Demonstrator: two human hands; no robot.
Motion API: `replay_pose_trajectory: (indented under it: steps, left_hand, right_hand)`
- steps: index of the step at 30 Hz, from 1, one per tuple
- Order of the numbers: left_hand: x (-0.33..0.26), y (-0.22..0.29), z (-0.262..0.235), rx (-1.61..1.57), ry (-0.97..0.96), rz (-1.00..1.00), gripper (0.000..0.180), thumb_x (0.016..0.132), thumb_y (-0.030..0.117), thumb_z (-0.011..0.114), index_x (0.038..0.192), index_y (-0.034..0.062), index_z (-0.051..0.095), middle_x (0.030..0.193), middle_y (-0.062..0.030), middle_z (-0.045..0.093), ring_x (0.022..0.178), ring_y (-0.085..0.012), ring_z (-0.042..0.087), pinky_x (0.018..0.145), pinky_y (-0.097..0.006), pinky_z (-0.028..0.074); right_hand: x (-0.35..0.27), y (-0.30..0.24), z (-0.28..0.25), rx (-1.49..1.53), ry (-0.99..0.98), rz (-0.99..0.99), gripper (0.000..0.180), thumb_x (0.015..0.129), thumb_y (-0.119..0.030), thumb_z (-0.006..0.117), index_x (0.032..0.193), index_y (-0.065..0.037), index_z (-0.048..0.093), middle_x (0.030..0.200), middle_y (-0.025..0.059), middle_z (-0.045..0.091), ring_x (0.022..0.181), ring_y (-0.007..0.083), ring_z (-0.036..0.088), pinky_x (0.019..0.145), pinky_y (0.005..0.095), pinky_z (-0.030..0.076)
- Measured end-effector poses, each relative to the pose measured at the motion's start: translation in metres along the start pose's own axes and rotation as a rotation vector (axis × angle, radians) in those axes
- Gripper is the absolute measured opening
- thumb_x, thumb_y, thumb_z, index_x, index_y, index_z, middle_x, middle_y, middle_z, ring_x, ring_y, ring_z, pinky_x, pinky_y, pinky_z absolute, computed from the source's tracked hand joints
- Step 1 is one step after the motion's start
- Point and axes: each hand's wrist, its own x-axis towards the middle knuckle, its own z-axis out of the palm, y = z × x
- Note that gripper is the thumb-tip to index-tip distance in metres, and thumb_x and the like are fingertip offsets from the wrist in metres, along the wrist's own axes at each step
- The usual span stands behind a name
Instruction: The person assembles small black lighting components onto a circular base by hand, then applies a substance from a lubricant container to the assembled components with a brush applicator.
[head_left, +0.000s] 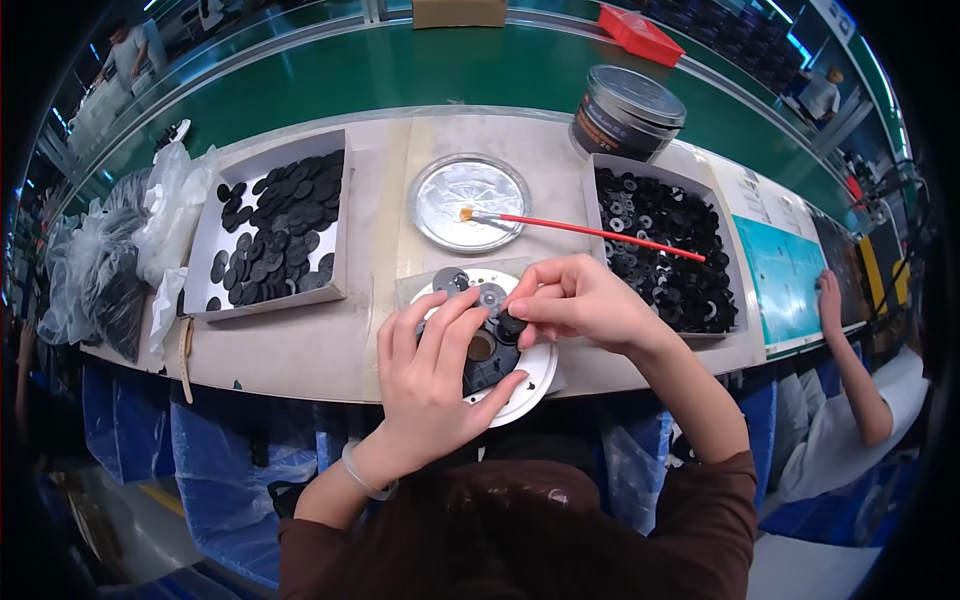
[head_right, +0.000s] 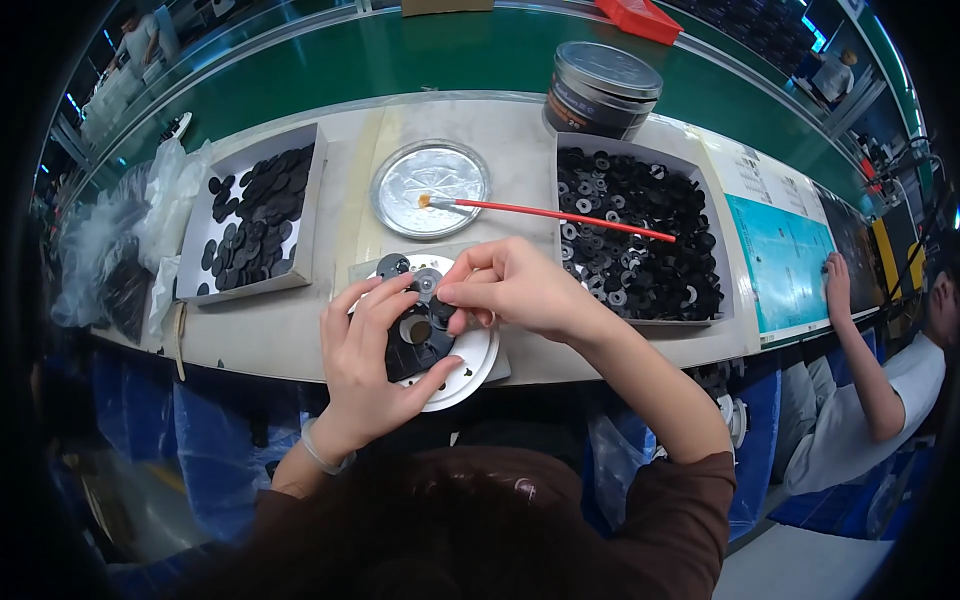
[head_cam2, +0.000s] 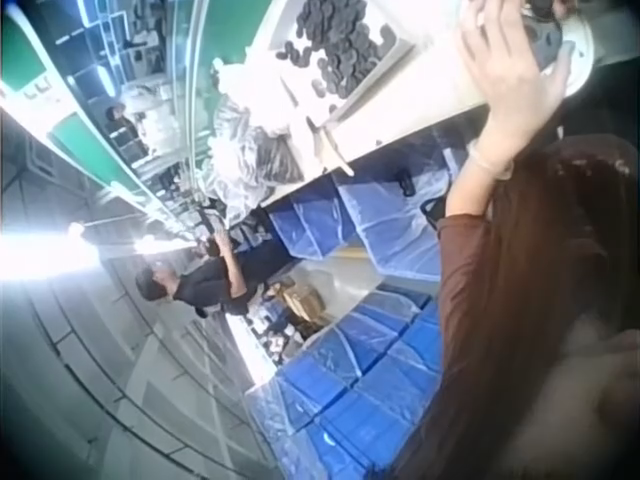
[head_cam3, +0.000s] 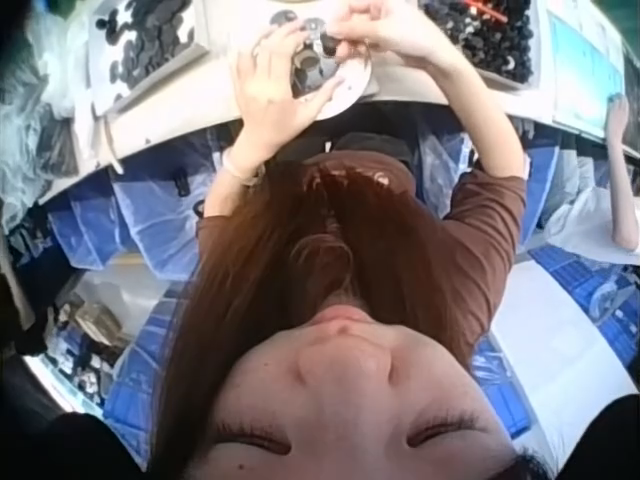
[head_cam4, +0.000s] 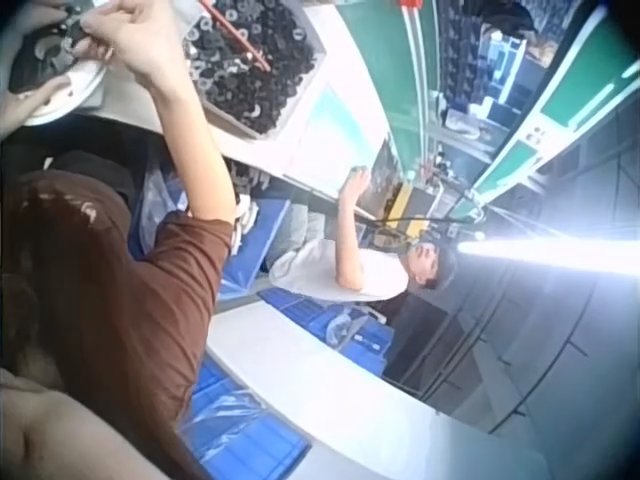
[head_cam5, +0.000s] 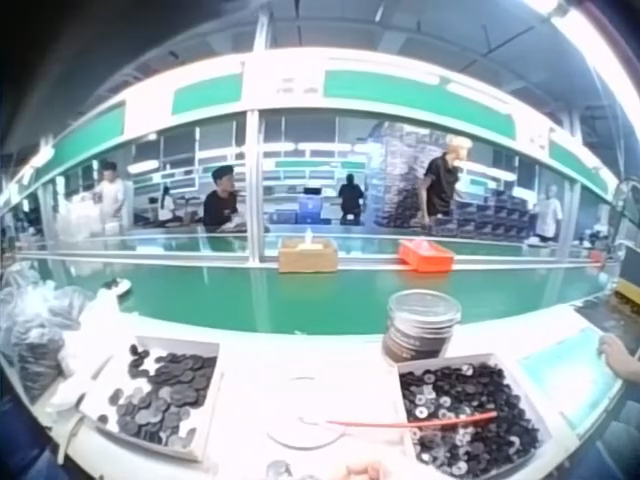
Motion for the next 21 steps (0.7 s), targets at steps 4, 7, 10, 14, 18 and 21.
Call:
replay_pose_trajectory:
  steps: [4, 7, 10, 14, 18, 21]
  left_hand:
    - [0.0, 0.0, 0.0, 0.006, -0.005, -0.002, 0.055, 0.063, 0.031, 0.074, 0.105, 0.0024, 0.053, 0.113, -0.0096, 0.053, 0.104, -0.0283, 0.047, 0.086, -0.04, 0.034]
    - [0.001, 0.001, 0.0, 0.007, -0.009, -0.004, 0.055, 0.063, 0.031, 0.074, 0.105, 0.0021, 0.053, 0.113, -0.0096, 0.053, 0.105, -0.0283, 0.047, 0.087, -0.04, 0.034]
    - [0.0, 0.0, 0.001, -0.017, -0.003, -0.01, 0.055, 0.063, 0.031, 0.074, 0.106, 0.0034, 0.054, 0.113, -0.0092, 0.053, 0.105, -0.028, 0.046, 0.086, -0.04, 0.034]
    - [0.001, 0.003, -0.003, 0.012, -0.032, -0.01, 0.049, 0.063, 0.03, 0.073, 0.105, 0.0084, 0.059, 0.113, -0.0084, 0.053, 0.105, -0.0281, 0.046, 0.086, -0.04, 0.034]
    - [0.001, 0.003, -0.002, 0.032, -0.055, 0.009, 0.039, 0.06, 0.026, 0.076, 0.096, 0.0146, 0.067, 0.115, -0.008, 0.054, 0.106, -0.0299, 0.044, 0.088, -0.039, 0.036]
    - [0.0, 0.001, -0.001, 0.02, -0.031, 0.041, 0.037, 0.063, 0.027, 0.073, 0.097, 0.0136, 0.066, 0.113, -0.0082, 0.054, 0.104, -0.0288, 0.045, 0.086, -0.04, 0.034]
  right_hand:
    - [0.0, 0.0, 0.001, -0.16, 0.027, -0.091, 0.009, 0.082, -0.009, 0.061, 0.085, -0.001, 0.059, 0.063, 0.0007, 0.058, 0.052, 0.0042, 0.052, 0.047, 0.0161, 0.036]
    - [-0.002, 0.0, 0.004, -0.245, 0.059, -0.103, 0.01, 0.081, -0.009, 0.061, 0.085, -0.001, 0.059, 0.062, -0.0005, 0.057, 0.051, 0.0033, 0.051, 0.046, 0.0166, 0.035]
    - [-0.009, -0.002, 0.001, -0.348, 0.168, -0.139, 0.01, 0.081, -0.01, 0.061, 0.082, -0.001, 0.06, 0.059, -0.0021, 0.055, 0.05, 0.0021, 0.047, 0.045, 0.0166, 0.034]
    - [-0.034, -0.005, -0.018, -0.58, 0.465, -0.317, 0.021, 0.086, -0.012, 0.052, 0.074, 0.002, 0.062, 0.053, -0.0019, 0.051, 0.048, 0.0024, 0.045, 0.045, 0.0187, 0.034]
    - [-0.06, -0.003, -0.037, -0.843, 0.666, -0.187, 0.015, 0.082, -0.009, 0.054, 0.078, 0.002, 0.064, 0.059, 0.0072, 0.058, 0.05, 0.0097, 0.052, 0.049, 0.0237, 0.04]
    - [-0.066, 0.015, -0.048, -1.097, 0.688, -0.071, 0.016, 0.072, -0.006, 0.063, 0.087, -0.003, 0.066, 0.068, 0.0094, 0.062, 0.053, 0.0145, 0.054, 0.054, 0.0259, 0.044]
